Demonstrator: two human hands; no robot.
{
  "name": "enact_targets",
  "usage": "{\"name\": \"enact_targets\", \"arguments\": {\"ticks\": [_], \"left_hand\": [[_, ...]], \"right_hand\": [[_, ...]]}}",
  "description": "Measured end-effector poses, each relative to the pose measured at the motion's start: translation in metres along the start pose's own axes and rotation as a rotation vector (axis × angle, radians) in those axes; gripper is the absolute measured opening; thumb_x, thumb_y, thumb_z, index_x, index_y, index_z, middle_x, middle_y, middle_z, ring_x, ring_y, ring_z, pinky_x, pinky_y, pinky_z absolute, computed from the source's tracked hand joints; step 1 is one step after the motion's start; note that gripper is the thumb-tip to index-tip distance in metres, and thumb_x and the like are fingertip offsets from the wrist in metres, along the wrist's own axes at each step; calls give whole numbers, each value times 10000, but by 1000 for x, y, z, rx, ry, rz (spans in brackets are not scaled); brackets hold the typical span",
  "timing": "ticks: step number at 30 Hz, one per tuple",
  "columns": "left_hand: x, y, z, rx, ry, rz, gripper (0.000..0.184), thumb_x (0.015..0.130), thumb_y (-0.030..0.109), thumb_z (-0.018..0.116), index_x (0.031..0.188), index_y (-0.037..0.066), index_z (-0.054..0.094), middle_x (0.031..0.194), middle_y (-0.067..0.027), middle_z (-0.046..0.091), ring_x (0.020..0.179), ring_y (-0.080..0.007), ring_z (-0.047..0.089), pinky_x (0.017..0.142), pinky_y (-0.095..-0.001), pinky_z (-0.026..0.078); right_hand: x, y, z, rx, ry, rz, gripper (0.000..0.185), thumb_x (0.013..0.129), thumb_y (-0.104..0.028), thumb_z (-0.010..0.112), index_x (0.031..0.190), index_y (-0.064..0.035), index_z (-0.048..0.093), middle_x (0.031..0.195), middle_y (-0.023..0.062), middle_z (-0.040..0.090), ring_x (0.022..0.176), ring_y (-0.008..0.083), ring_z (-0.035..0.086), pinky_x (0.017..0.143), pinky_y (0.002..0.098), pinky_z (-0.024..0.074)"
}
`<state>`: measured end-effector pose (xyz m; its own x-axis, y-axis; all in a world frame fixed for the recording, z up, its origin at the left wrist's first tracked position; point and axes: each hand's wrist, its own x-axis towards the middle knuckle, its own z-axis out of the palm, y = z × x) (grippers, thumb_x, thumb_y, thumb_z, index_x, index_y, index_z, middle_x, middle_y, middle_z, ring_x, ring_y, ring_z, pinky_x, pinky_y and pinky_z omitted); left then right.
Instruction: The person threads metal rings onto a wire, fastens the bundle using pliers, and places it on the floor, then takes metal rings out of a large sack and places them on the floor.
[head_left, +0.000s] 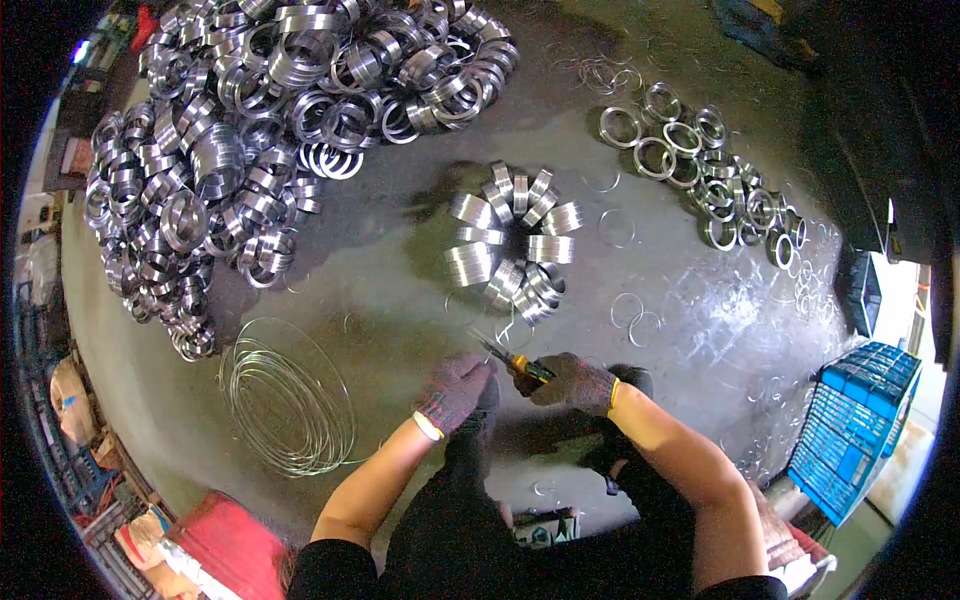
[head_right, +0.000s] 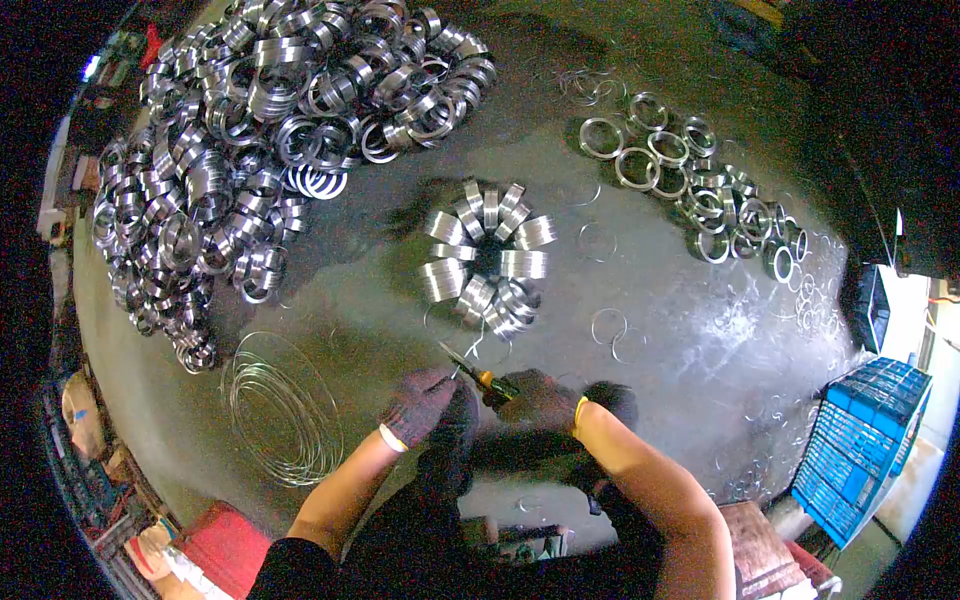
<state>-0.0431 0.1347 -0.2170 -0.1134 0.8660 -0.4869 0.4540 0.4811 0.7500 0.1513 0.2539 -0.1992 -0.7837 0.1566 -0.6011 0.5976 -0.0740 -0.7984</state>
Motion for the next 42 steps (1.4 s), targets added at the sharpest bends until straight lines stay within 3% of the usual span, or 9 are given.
{"name": "enact_targets", "arguments": {"ticks": [3,7,19,22,27,31,33,36,42], "left_hand": [[-2,11,-5,-74,-21,-47,238,860,173,497,975,7,624,931,-186,637,878,-326,608,792,-384,467],[0,12,-7,-87,-65,-111,236,834,159,516,981,10,625,919,-183,639,868,-321,610,783,-379,472],[1,-18,-6,274,-135,241,227,846,187,491,915,17,624,899,-195,621,844,-340,601,737,-374,466],[-5,-23,-9,0,-133,50,258,852,205,501,978,15,621,972,-188,625,894,-305,609,781,-348,464],[1,-29,-26,-526,-153,-474,291,870,206,520,1083,26,606,1028,-120,637,919,-244,597,837,-317,454],[42,-85,15,-319,-120,184,246,882,199,525,1030,24,617,963,-93,635,890,-217,589,813,-312,465],[72,-81,49,-1534,-219,-742,197,890,221,528,945,50,609,839,-59,622,745,-182,591,676,-286,490],[60,26,26,-1556,-117,-666,179,897,273,530,895,99,575,700,-6,564,549,-127,521,494,-243,429],[49,-33,38,-1708,-438,-580,259,908,370,508,939,118,559,643,35,486,487,-85,406,431,-239,308]], "right_hand": [[16,18,6,542,-58,44,252,794,-249,619,946,-48,626,782,68,631,696,177,603,629,304,484],[17,3,-3,414,-103,206,230,810,-268,624,898,-56,626,734,0,596,622,112,544,556,259,461],[17,-13,27,-190,98,248,458,825,-503,537,884,-58,633,847,221,628,773,376,609,678,452,480],[17,-1,35,-424,288,256,353,805,-422,621,874,-78,653,694,163,620,605,316,548,583,380,449],[11,-5,27,90,164,137,388,853,-400,552,915,-23,619,833,210,629,788,387,600,675,452,466],[8,-16,20,154,134,292,338,856,-351,562,911,-21,613,807,202,630,756,374,605,644,436,461],[2,-12,18,112,109,130,364,836,-384,593,865,-22,625,803,191,633,688,344,604,632,415,458],[1,-1,11,104,-122,-55,336,797,-352,660,838,-19,635,690,32,619,610,94,536,576,277,448],[-22,7,-8,231,-135,61,401,771,-354,690,1012,-40,627,953,48,660,838,95,576,758,273,468]]}}
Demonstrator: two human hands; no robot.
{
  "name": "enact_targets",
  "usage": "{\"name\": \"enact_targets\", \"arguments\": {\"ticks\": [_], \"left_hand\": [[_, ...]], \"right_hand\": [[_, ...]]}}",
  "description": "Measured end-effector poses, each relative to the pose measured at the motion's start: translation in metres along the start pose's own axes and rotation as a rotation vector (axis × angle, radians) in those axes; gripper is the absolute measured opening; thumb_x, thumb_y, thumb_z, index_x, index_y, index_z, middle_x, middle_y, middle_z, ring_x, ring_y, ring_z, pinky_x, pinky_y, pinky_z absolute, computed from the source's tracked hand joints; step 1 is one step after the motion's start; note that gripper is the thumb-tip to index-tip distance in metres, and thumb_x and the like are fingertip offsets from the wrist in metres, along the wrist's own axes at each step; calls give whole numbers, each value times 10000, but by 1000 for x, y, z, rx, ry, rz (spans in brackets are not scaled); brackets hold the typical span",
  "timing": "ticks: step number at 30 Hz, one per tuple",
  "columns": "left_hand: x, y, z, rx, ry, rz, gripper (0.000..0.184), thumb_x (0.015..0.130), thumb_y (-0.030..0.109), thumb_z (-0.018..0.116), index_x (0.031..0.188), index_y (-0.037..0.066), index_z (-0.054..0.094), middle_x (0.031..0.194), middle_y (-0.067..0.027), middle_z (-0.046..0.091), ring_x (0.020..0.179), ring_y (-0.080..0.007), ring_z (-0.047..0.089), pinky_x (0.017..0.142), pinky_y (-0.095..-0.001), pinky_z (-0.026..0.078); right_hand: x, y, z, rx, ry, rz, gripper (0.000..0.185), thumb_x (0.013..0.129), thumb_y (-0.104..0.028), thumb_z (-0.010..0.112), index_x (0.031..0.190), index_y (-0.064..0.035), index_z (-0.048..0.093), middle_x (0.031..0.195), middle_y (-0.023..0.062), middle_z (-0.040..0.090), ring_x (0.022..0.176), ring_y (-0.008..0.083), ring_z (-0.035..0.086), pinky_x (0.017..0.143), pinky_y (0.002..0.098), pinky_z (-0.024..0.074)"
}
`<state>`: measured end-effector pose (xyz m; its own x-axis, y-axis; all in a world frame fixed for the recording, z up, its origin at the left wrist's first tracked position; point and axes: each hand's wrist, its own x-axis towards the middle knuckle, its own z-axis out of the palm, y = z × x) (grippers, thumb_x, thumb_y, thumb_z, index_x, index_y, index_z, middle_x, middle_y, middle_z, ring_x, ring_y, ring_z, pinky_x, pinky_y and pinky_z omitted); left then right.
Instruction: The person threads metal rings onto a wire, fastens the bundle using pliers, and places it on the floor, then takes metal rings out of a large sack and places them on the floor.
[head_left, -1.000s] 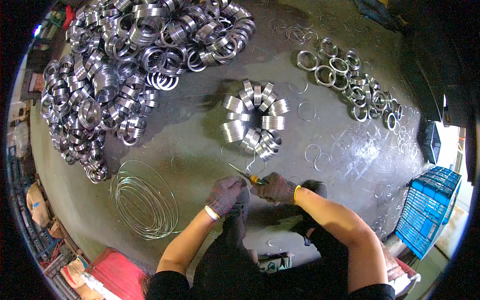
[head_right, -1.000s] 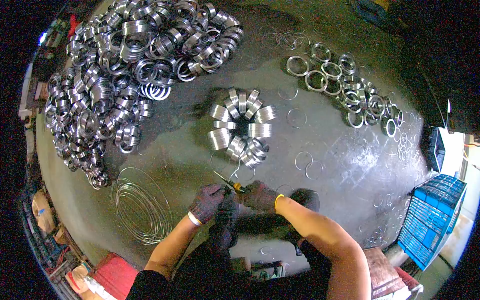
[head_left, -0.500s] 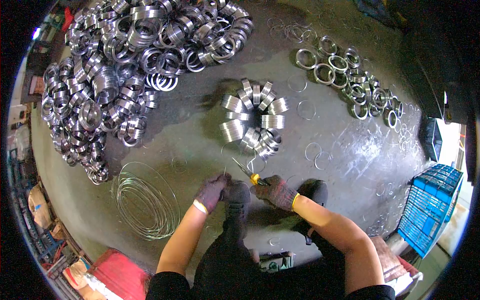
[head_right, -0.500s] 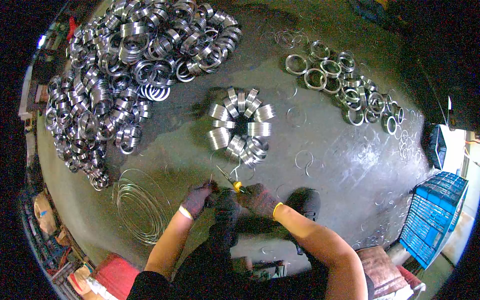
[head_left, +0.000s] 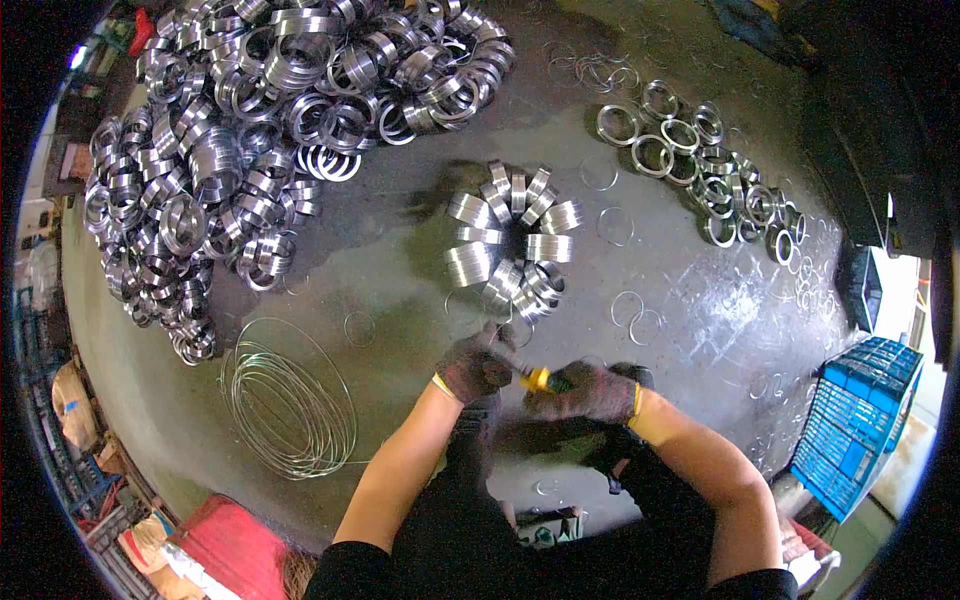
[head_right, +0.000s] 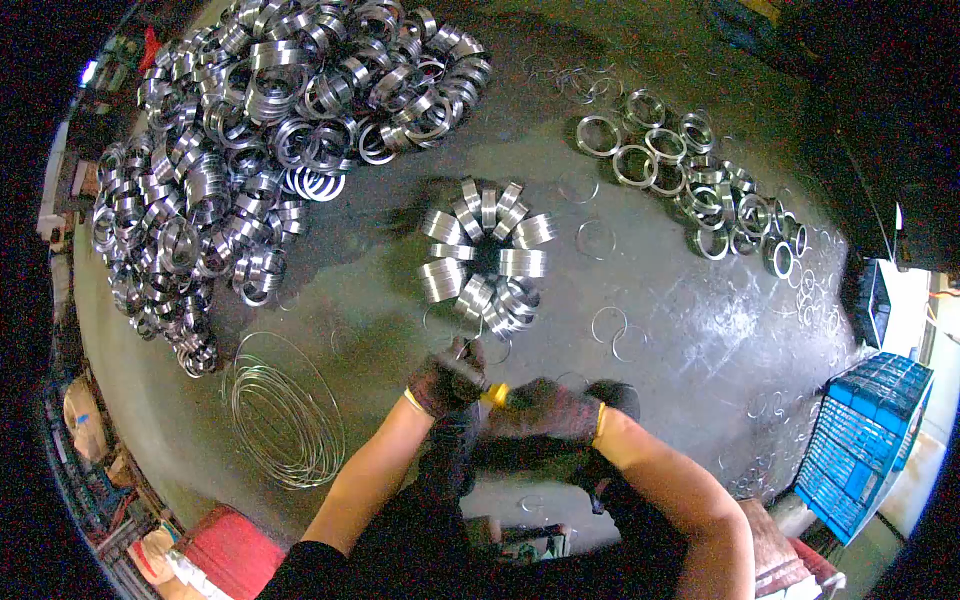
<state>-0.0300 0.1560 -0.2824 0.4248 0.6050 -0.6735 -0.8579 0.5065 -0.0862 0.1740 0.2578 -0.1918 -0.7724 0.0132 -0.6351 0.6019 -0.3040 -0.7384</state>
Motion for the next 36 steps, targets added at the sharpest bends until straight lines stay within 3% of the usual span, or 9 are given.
{"name": "enact_targets", "arguments": {"ticks": [3,5,8,12,21,27,29,32,36], "left_hand": [[4,2,6,-111,-23,-46,230,898,342,525,915,118,574,629,42,465,484,-76,375,431,-243,278],[-7,16,24,1045,294,256,260,869,349,547,847,98,616,698,-25,587,618,-175,533,552,-305,421],[-11,18,42,1513,468,469,271,861,341,540,845,82,619,772,-118,632,671,-267,597,597,-377,455],[-20,18,65,2218,646,448,324,870,351,487,866,62,634,810,-199,633,765,-361,622,657,-479,475],[-24,21,86,2377,502,369,304,877,323,469,844,69,633,810,-182,630,745,-350,617,627,-464,466],[-52,43,52,1922,709,673,372,882,388,458,886,57,626,850,-201,620,783,-379,598,672,-462,459],[-39,50,17,1762,768,909,435,880,440,455,904,40,625,863,-233,609,791,-407,585,690,-465,454],[-35,51,54,1686,1056,591,496,896,460,420,877,8,622,856,-256,600,799,-427,577,697,-461,448],[-10,42,55,1556,992,579,456,888,433,457,928,6,614,857,-241,609,808,-402,592,702,-442,454]], "right_hand": [[-7,5,-13,-19,247,-79,371,798,-346,656,998,-35,627,1044,127,634,904,172,600,781,353,477],[-16,-11,-21,-691,669,110,246,806,-220,567,1013,-88,581,948,164,587,909,332,567,763,470,455],[-8,12,-35,-1293,930,-42,283,793,-210,554,1032,-62,582,1142,163,528,1055,337,487,869,520,372],[-5,-10,-50,-1557,930,-121,283,746,-190,565,963,-17,621,1276,148,452,1137,312,407,904,511,322],[17,-25,-49,-1547,597,-243,336,802,-139,494,1082,39,548,1231,203,487,1081,355,469,893,495,373],[20,-39,-53,-1294,302,156,221,799,-166,543,952,-12,585,1050,190,591,861,343,582,746,384,472],[27,-6,-43,-520,123,189,217,814,-213,577,894,-11,585,917,154,610,777,313,602,660,368,490],[44,63,-12,1436,-345,46,167,853,-113,526,1019,-92,522,893,118,540,770,197,573,586,295,475],[54,72,-6,1485,-485,-66,182,852,-77,501,1027,-102,545,867,110,564,746,168,583,580,269,472]]}}
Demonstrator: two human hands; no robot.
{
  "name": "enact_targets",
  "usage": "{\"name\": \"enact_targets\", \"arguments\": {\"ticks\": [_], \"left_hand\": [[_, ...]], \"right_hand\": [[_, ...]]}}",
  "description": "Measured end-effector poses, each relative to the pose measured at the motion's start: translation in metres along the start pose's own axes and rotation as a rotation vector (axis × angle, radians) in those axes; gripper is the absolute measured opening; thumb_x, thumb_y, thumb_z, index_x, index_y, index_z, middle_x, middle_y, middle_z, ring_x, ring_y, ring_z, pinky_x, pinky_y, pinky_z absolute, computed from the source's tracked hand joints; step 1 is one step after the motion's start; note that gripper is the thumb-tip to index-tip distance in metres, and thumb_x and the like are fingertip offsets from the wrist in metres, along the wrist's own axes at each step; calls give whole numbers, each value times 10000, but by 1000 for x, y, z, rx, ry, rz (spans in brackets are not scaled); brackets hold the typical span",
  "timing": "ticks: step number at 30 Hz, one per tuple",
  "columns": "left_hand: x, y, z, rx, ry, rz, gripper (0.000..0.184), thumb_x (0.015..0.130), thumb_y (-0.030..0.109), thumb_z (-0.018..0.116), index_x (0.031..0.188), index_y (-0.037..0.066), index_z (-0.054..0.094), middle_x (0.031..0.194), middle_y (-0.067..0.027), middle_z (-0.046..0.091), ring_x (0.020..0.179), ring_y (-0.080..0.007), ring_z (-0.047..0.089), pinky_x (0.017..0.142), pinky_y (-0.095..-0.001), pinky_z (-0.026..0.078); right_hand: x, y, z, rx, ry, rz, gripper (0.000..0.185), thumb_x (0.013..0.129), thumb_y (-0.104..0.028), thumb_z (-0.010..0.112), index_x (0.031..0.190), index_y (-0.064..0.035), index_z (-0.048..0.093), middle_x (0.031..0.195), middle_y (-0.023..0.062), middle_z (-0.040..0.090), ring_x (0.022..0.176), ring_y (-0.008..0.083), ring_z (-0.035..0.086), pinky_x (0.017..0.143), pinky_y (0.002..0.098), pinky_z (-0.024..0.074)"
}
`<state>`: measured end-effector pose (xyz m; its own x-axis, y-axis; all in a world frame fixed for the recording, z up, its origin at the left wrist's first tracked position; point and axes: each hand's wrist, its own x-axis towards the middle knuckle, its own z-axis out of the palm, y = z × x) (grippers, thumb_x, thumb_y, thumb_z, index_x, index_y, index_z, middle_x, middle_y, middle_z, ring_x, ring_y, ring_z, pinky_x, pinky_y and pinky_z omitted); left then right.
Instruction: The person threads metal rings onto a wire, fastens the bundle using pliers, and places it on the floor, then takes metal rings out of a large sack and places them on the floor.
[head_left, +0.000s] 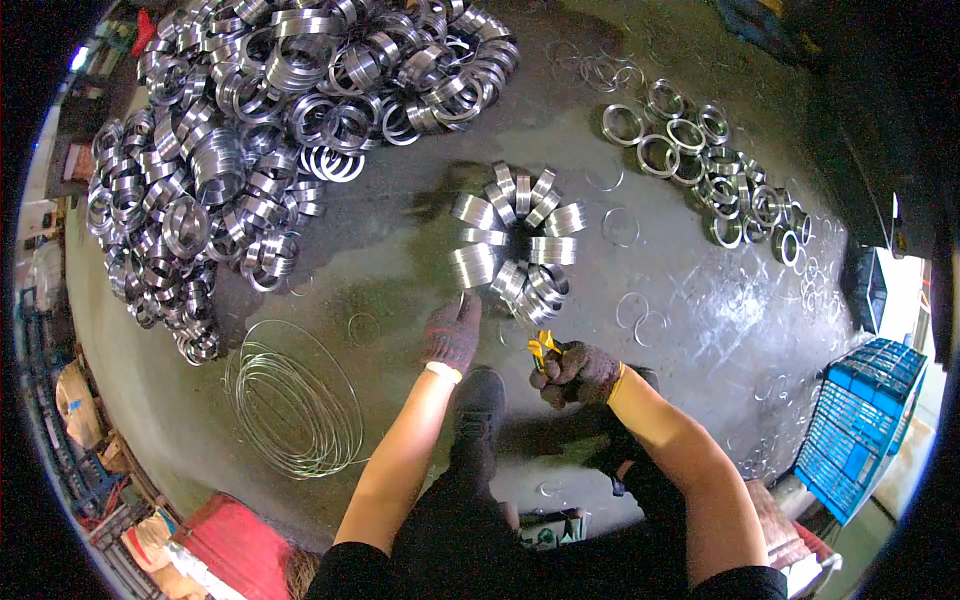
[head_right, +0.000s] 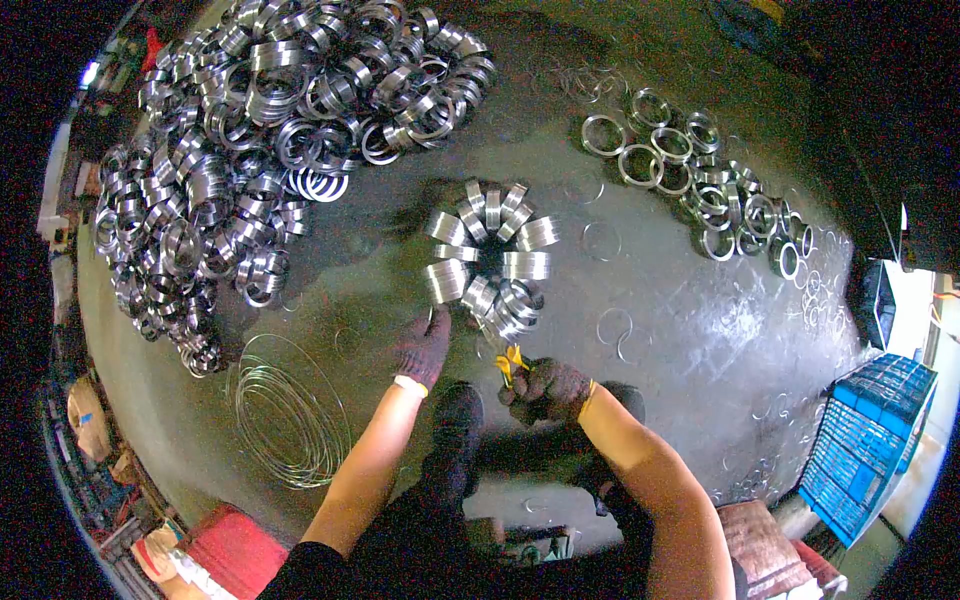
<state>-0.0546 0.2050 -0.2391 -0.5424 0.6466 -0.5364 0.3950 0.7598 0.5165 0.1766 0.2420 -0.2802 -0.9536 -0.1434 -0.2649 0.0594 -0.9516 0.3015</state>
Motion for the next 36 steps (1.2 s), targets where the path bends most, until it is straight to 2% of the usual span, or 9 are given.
{"name": "enact_targets", "arguments": {"ticks": [3,6,11,13,15,25,29,34,36], "left_hand": [[18,-27,28,-274,-115,60,416,875,398,501,985,12,610,896,-216,626,849,-352,611,739,-415,462],[13,-22,24,-206,-85,50,410,859,377,538,1028,10,606,933,-173,647,877,-289,621,770,-386,463],[34,-42,43,-453,-339,-56,633,811,499,555,1194,-5,523,1179,-196,553,1102,-293,519,948,-368,378],[50,-60,57,-508,-373,-61,713,793,537,559,1247,-8,484,1258,-207,501,1174,-301,468,1006,-367,333],[57,-61,57,-328,-477,-215,818,764,586,565,1307,-7,417,1340,-230,403,1255,-324,371,1067,-364,248],[46,-30,31,-441,-520,101,606,806,488,557,1214,42,522,1185,-144,571,1107,-280,523,963,-370,373],[46,-29,21,-268,-587,144,521,810,418,580,1183,55,548,1160,-108,588,1070,-224,536,950,-351,385],[15,-3,-8,-481,-652,334,441,786,286,670,1157,69,569,1137,-85,597,1037,-184,543,929,-331,406],[-10,30,-47,-511,-597,524,457,776,324,670,1137,61,576,1069,-104,629,972,-191,569,884,-338,426]], "right_hand": [[-1,2,36,-1079,702,36,150,843,-112,508,940,-113,623,798,104,630,715,201,622,591,299,495],[-20,11,22,-2046,774,96,151,811,-196,556,873,-105,658,772,110,661,721,254,645,638,349,515],[-37,32,3,-2137,1163,295,317,757,-386,617,954,-139,640,898,142,640,813,319,626,681,427,496],[-22,31,40,-2305,1376,-355,417,753,-425,617,1046,-129,597,1065,148,582,927,345,577,745,459,463],[-3,15,49,-2199,1399,-433,499,746,-448,617,1099,-100,556,1158,149,519,1005,358,522,826,476,418],[50,-1,59,-2384,1530,-393,409,698,-445,643,952,-126,609,1019,138,558,1002,326,481,823,449,373],[37,-11,81,-2411,1342,-356,335,684,-403,626,877,-130,635,1023,116,568,1016,325,481,876,430,364],[16,-27,90,-1945,1096,-632,296,661,-254,756,836,-47,636,743,94,666,634,161,621,586,307,495],[0,-25,121,-1677,1105,-485,360,662,-406,724,833,-97,656,814,133,661,748,295,639,683,361,511]]}}
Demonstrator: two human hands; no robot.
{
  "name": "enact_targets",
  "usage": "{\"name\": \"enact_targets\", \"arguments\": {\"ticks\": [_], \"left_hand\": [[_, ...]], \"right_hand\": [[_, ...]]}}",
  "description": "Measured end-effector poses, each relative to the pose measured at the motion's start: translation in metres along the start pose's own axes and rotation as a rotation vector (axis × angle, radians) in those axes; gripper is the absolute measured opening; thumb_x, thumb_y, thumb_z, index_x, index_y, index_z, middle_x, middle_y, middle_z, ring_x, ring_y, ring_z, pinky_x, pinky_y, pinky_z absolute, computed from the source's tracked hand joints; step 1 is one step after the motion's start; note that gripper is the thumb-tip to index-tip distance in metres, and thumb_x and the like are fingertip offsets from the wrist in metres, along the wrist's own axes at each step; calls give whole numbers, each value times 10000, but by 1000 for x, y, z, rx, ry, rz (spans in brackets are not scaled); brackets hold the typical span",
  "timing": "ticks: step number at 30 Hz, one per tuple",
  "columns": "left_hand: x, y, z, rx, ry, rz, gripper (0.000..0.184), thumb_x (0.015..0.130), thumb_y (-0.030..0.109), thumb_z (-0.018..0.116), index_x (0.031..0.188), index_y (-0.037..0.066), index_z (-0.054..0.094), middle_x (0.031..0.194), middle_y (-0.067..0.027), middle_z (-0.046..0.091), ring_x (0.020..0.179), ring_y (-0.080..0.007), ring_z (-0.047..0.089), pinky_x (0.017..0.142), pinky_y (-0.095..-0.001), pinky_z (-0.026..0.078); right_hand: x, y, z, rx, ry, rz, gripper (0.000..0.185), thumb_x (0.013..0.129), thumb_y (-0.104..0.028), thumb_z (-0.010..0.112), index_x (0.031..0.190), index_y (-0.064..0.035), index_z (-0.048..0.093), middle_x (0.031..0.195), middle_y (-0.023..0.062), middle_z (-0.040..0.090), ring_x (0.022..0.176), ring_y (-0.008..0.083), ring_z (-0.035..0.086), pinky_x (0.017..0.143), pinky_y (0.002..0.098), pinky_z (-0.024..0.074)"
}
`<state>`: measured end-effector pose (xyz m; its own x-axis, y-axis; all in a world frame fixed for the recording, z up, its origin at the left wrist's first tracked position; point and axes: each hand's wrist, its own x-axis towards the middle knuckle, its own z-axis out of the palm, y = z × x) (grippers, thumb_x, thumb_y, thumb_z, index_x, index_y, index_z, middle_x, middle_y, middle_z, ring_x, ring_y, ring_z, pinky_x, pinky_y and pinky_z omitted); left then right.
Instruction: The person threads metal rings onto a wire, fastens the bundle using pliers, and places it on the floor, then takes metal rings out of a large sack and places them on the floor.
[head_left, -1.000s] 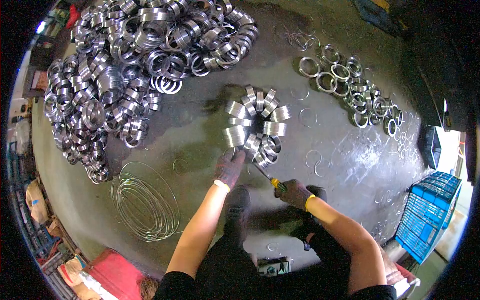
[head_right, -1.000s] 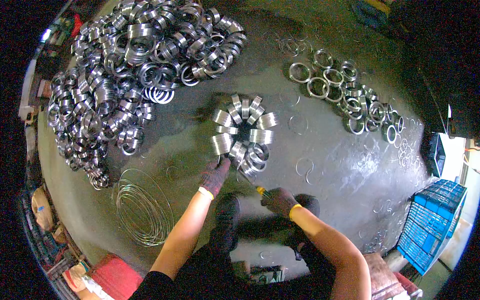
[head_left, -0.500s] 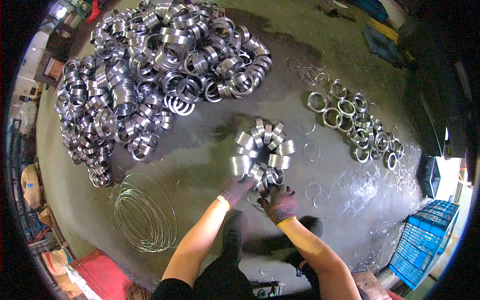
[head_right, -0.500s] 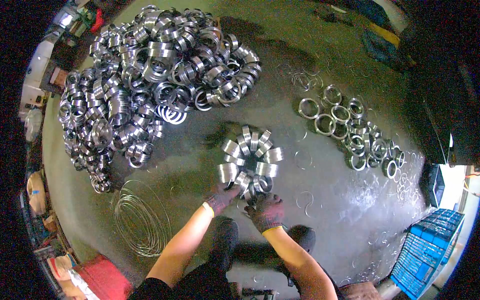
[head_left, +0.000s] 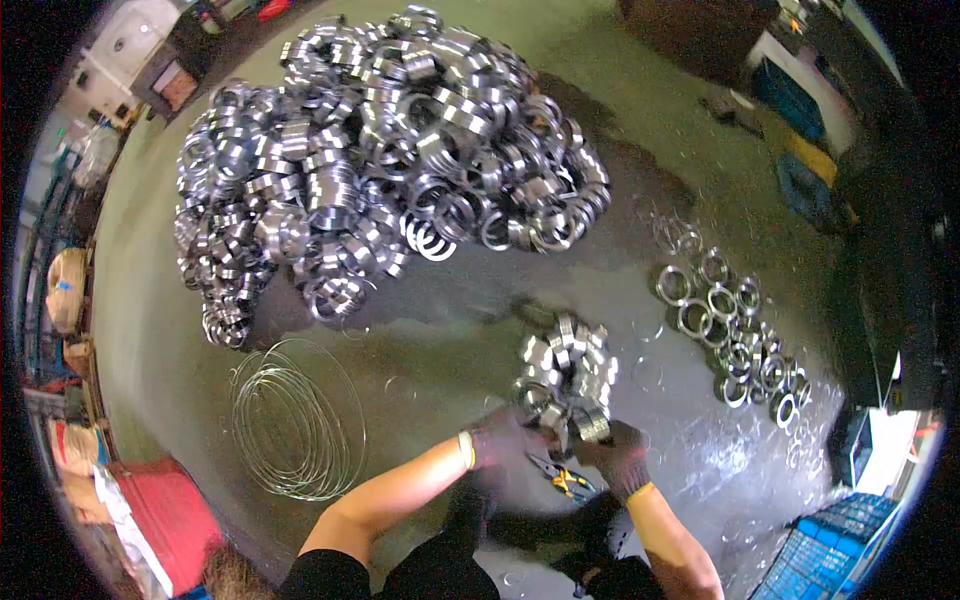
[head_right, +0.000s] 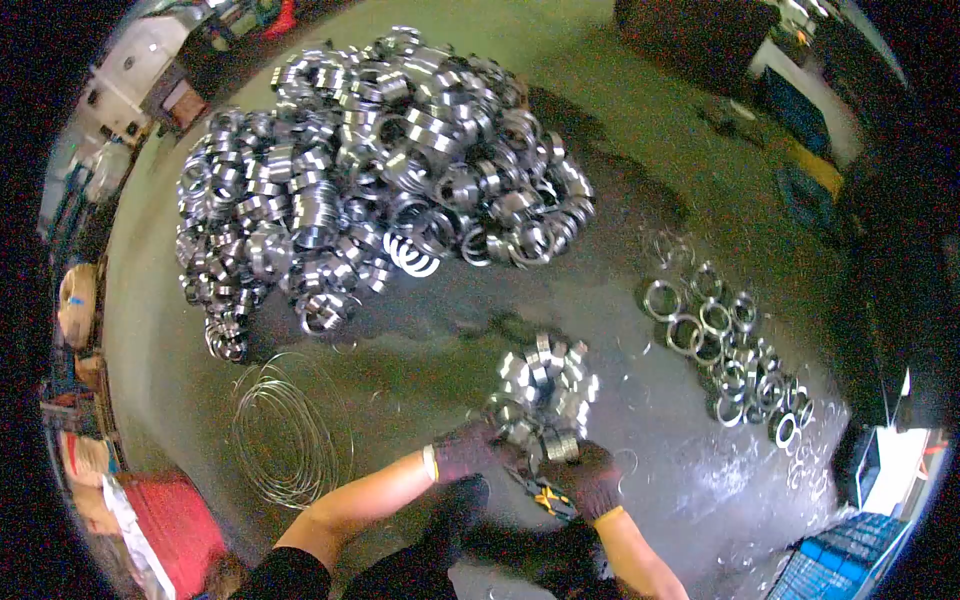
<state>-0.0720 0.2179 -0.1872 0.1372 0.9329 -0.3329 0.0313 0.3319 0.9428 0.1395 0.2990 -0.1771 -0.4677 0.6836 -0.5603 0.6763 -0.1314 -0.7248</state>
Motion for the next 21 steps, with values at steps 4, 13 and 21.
{"name": "enact_targets", "arguments": {"ticks": [4,13,21], "left_hand": [[-36,73,3,114,-159,-61,529,830,250,641,1289,110,419,1283,-69,488,1155,-197,477,999,-352,380],[-100,126,-2,-256,-285,-316,351,873,373,569,1069,86,618,759,-6,619,621,-90,531,542,-274,438],[-139,199,-141,-808,552,29,326,863,324,567,1047,60,619,800,-41,640,684,-161,575,677,-306,474]], "right_hand": [[-53,-37,-36,-8,-74,-112,140,766,-113,681,773,20,634,661,70,636,603,106,578,536,267,470],[-107,-135,-41,-44,-21,-132,105,728,-71,647,811,-13,673,663,42,621,641,85,546,535,270,451],[-50,-335,-16,-36,157,-978,240,776,-196,671,871,24,658,763,115,658,664,108,563,591,269,460]]}}
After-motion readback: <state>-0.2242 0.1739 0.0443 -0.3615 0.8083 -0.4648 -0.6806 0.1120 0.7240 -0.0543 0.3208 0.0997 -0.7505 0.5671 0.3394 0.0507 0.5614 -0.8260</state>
